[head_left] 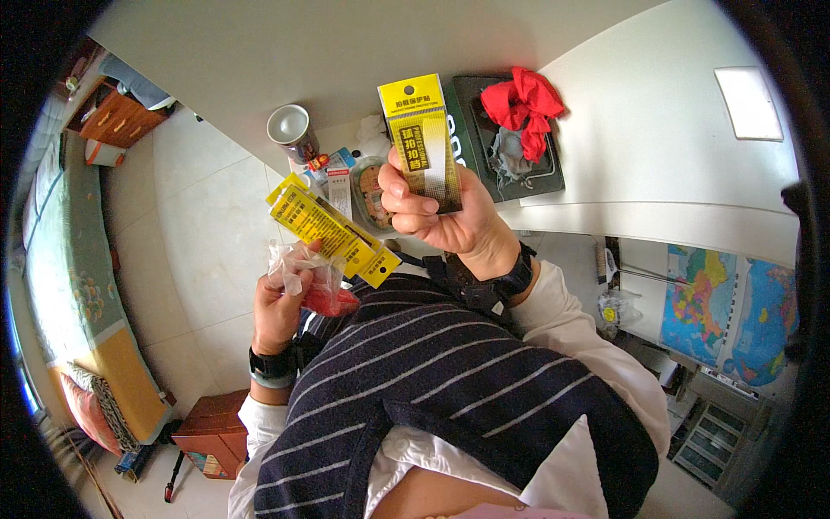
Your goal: The person wipes a small black box with a cloth, then handles a white box, a smartphone, a power bank, a spray bottle, and a yellow packet. They place the yellow packet and the black box into a green storage container, wipe the container, and finally open the white box to reveal earbuds.
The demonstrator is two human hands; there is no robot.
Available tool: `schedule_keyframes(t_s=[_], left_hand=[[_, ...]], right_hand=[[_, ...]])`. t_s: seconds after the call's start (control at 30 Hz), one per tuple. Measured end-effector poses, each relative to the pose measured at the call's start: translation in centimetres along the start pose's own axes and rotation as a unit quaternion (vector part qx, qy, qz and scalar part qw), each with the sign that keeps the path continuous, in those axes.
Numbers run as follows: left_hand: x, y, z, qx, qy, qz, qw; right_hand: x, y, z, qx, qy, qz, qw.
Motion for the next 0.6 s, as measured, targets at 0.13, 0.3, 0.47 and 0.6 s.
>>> schedule_keyframes(t_s=[0.13, 0.3, 0.47, 0.6], left_hand=[[0.0, 0.2, 0.1, 0.016, 0.004, 0.021, 1.000], [-0.1, 0.3, 0.3, 0.016, 0.012, 0.003, 1.000], [-0.1, 0.8, 0.5, 0.016, -0.008, 0.049, 0.999], [-0.2, 0.8, 0.4, 0.016, -0.005, -0.003, 1.000]], right_hand=[[0.1, 0.1, 0.0, -0.016, 0.016, -0.007, 1.000], [0.1, 1.0, -0.5, -0.354, 0.205, -0.120, 0.905], [-0.1, 1.7, 0.3, -0.656, 0.240, -0.080, 0.712], [0.0, 2.6, 1.4, -0.834, 0.155, -0.186, 0.495]])
Point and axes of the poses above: each hand's wrist, its own x-axis towards the middle knuckle, its own z-axis out of the palm, y = z × x, the point moved 2 cm from there along x, towards the middle knuckle, and after that the axes turned 1 degree about -y, right-handed, at the moved point
